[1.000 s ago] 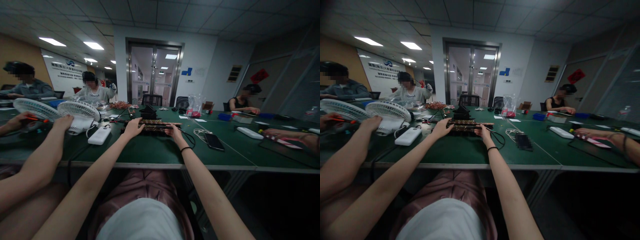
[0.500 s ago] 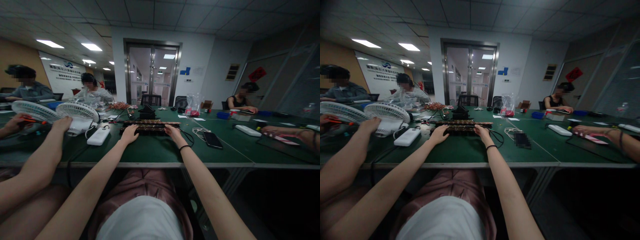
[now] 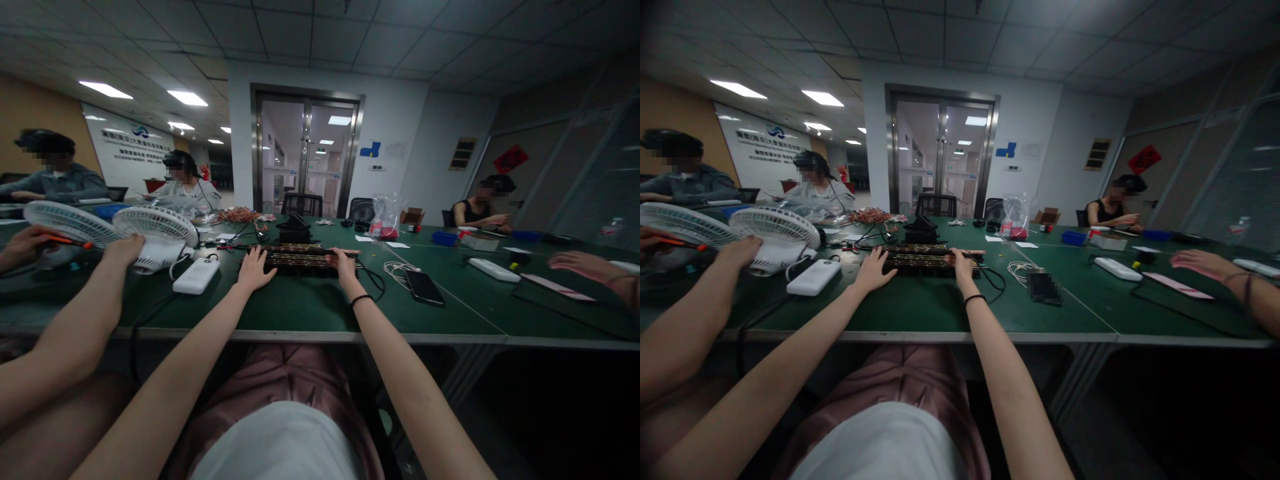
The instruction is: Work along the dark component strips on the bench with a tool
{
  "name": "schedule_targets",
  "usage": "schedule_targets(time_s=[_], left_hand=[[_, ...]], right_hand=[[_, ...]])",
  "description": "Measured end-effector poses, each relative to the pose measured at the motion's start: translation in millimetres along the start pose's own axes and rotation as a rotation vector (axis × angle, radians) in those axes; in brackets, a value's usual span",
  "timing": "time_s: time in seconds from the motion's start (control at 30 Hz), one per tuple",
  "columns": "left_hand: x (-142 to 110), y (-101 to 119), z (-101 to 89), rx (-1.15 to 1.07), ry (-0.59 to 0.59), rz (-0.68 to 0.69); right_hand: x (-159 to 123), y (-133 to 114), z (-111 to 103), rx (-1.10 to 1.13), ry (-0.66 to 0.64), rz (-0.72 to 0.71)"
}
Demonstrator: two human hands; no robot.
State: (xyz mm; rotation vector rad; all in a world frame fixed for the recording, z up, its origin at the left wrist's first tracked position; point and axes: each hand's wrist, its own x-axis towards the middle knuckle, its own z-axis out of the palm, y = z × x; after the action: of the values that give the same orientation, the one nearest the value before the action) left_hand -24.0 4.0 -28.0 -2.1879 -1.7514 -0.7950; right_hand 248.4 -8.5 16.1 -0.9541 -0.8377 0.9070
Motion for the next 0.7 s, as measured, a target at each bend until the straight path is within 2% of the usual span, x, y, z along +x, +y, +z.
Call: schedule_targets(time_s=[0.13,0.2,0.27,0.37,0.53,0.7], left_hand=[[0,1,0.0,-0.057,-0.060,0.113],[1,1,-0.3,-0.096,-0.079,0.179],[1,1,-0.2,-0.125,-0.090,0.217],[1,1,-0.4,-0.139,-0.108,0.227],[0,1,-3.2,-0.129,-0.123,0.215],[0,0,-4.4,-0.153,-0.093,0.197]], right_hand=[[5,14,23,-0.041,0.073,-0.040],[4,23,28,-0.063,0.117,-0.063],[1,30,28,-0.110,0.107,-0.114],[-4,36,24,-0.117,0.044,-0.162],[-10,41,23,-0.102,-0.050,-0.110],[-11,38,24,-0.060,-0.027,-0.090]])
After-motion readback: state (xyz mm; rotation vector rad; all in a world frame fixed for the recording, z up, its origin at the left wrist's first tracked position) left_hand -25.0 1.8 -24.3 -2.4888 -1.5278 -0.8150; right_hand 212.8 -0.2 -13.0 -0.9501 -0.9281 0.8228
